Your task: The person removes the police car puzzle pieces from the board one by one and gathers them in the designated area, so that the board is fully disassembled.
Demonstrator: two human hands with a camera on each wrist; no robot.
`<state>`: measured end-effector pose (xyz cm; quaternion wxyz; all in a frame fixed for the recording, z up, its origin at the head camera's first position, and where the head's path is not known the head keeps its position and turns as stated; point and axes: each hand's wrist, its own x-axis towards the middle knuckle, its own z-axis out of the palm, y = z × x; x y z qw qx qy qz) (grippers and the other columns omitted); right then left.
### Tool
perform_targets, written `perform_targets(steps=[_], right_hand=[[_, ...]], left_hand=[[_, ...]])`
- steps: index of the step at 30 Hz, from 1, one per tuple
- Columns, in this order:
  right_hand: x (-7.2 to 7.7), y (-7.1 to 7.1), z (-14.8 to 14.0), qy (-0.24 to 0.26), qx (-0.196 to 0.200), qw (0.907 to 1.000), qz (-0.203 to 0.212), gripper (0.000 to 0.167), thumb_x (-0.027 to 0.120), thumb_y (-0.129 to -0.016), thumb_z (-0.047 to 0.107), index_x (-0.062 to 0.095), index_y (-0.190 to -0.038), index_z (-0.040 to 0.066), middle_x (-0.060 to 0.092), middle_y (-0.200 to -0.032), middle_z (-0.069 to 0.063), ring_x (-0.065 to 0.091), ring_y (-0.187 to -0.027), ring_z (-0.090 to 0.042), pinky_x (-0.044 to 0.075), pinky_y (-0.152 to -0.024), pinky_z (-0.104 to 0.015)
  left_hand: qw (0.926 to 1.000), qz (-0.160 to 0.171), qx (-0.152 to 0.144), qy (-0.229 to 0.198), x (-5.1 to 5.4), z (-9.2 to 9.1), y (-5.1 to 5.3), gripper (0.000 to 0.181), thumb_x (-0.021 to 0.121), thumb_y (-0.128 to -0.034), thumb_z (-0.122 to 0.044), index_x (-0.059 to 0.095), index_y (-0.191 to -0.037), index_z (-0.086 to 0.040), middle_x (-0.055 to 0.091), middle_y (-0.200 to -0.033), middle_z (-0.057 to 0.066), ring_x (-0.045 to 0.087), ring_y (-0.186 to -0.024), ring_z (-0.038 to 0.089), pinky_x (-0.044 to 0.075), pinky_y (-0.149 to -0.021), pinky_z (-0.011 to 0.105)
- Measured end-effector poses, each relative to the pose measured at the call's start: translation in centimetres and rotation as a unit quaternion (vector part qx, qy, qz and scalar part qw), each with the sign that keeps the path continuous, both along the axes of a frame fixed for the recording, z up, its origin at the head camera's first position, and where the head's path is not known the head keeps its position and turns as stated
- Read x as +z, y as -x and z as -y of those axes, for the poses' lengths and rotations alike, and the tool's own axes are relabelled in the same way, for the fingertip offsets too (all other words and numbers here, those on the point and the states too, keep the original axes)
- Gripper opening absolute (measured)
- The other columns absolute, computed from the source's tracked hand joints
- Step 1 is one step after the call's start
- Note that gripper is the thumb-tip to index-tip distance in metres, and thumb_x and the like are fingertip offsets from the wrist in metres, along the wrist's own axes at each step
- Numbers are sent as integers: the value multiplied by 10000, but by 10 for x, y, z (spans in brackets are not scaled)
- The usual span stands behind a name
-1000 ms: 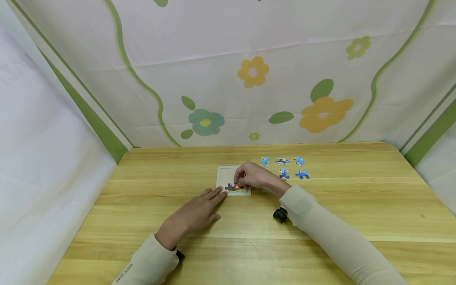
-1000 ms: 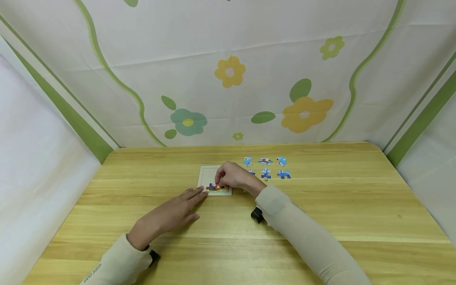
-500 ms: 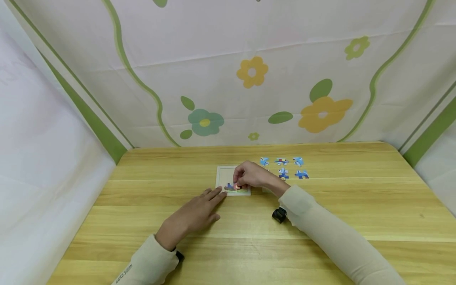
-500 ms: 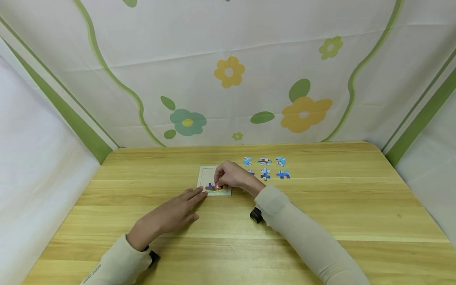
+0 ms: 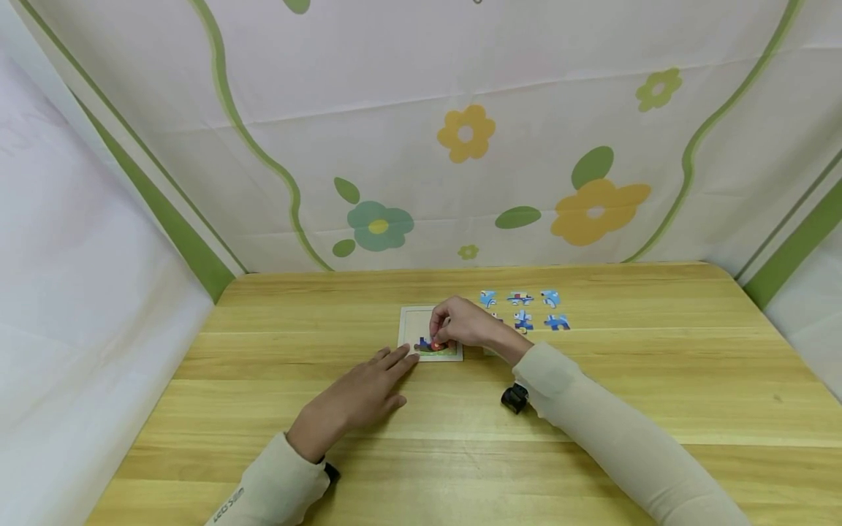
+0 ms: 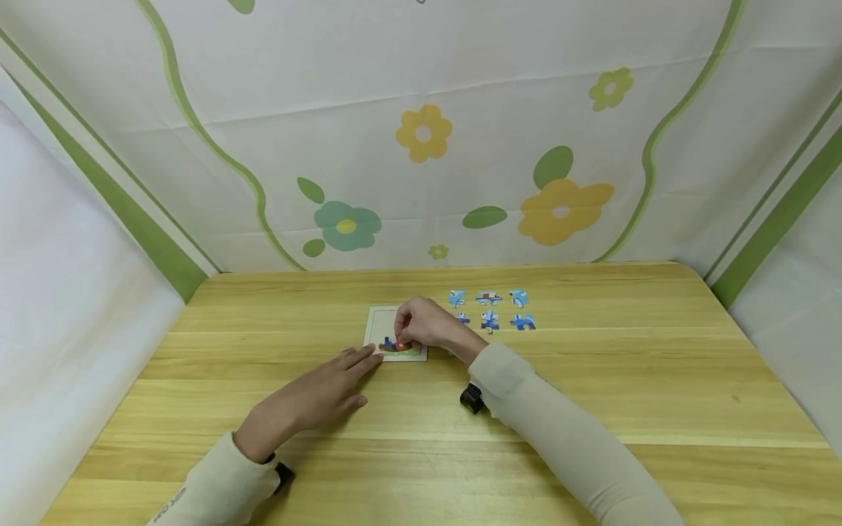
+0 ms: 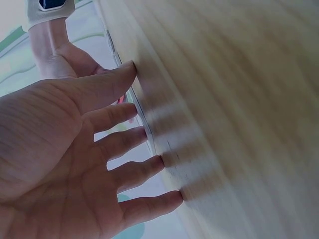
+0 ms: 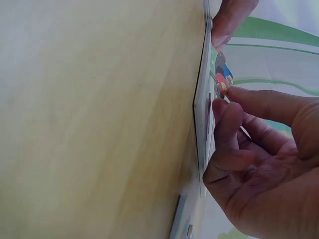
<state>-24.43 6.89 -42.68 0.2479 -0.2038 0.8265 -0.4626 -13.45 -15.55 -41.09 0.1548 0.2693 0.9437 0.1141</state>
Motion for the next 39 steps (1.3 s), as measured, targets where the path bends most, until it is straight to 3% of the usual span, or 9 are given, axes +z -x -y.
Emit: perform_targets(steps=[12,20,27,33,39], right_hand=[[-1,0,0,172,68,9998,-8,89,664,-944,-72,694,-892,-7,691,-746,-91,576,-566,-164,532,-547,-276],[11,-2,-9,128,-111,9999,-26,78,669,-957,-36,699,-917,24,700,-820,-82,615,-682,-203,530,-638,-315],[21,0,-34,184,-162,9995,-210,54,662,-968,-18,711,-960,5,701,-851,-92,676,-792,-334,562,-704,-373],[24,0,-65,96,-244,9989,-397,62,636,-977,-32,694,-974,-11,693,-862,-104,688,-787,-296,573,-707,-376],[25,-3,-96,-133,-438,9983,-361,62,618,-979,-17,678,-979,-4,657,-876,-119,669,-745,-270,479,-567,-281]], left_hand=[[10000,6,-17,-4,0,0,0,620,626,-1066,-232,392,-1620,-81,323,-1710,148,341,-1554,426,391,-1208,602],[10000,54,30,0,0,-1,0,620,616,-1071,-236,382,-1627,-91,311,-1716,142,329,-1560,427,383,-1216,603],[10000,87,46,-11,1,-1,0,616,616,-1071,-231,384,-1625,-93,307,-1718,140,328,-1559,430,383,-1214,607],[10000,82,43,-6,0,-2,0,616,611,-1074,-232,380,-1627,-92,302,-1719,141,323,-1563,428,378,-1219,603],[10000,55,44,2,1,-1,-1,617,612,-1073,-235,380,-1627,-93,304,-1720,136,324,-1565,417,383,-1215,604]])
